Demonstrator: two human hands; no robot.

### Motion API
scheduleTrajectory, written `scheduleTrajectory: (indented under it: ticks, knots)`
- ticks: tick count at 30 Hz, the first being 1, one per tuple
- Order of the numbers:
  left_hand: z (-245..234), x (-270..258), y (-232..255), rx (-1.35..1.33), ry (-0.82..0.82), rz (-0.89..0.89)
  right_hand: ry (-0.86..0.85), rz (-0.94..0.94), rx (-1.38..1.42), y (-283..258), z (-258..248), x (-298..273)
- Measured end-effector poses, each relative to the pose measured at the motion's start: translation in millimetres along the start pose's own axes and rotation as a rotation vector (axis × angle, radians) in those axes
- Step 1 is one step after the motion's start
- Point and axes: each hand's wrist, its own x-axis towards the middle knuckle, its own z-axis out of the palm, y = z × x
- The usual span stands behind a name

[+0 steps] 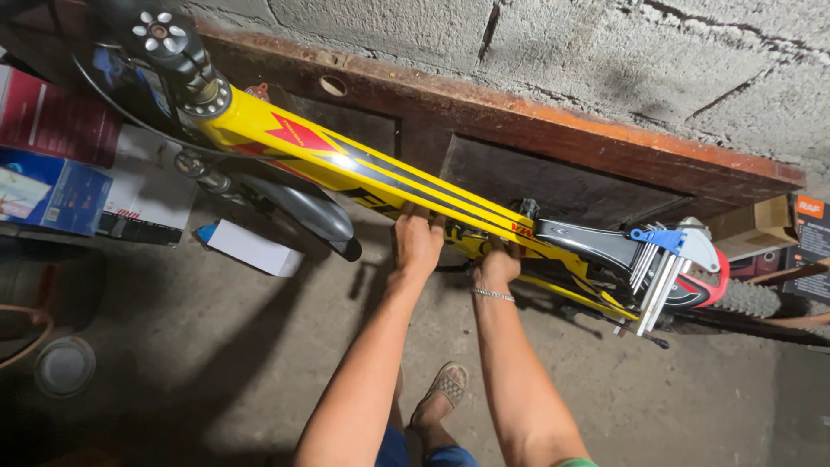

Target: The person selects an Allen key from a set and uses it to loosen the seat post clamp on a yellow bicycle. They then remove the seat, wipe the seat and frame with a pink cloth, and reinsert the seat post, tightening the clamp to secure it.

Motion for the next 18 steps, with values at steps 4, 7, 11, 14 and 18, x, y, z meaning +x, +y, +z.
scheduleTrajectory:
  ticks: [4,7,11,14,18]
  knots:
    - [-2.0,-0.4,2.7,0.000,-0.015,-0.035,0.075,0.005,0.090,1.2,13.5,-8.3]
    - [-1.4,-3.0,-1.9,-0.040,-0.016,-0.009,0.094,-0.020,0.106,2.4,17.7,-13.9]
    - [8.3,-12.3,-17.5,-0.038,-0.031,0.048,0.066,-0.301,-0.188,1.4,17.0,-22.8]
    - [12.7,-16.4,-26.9,0.024,-0.099,0.005,0.164,-0.437,-0.789,-6.2,17.8,-33.5]
    - [9.2,-21.2,-33.6,-0.016,-0.151,0.026,0.192,-0.297,-0.911,-4.1,8.9,-41.2]
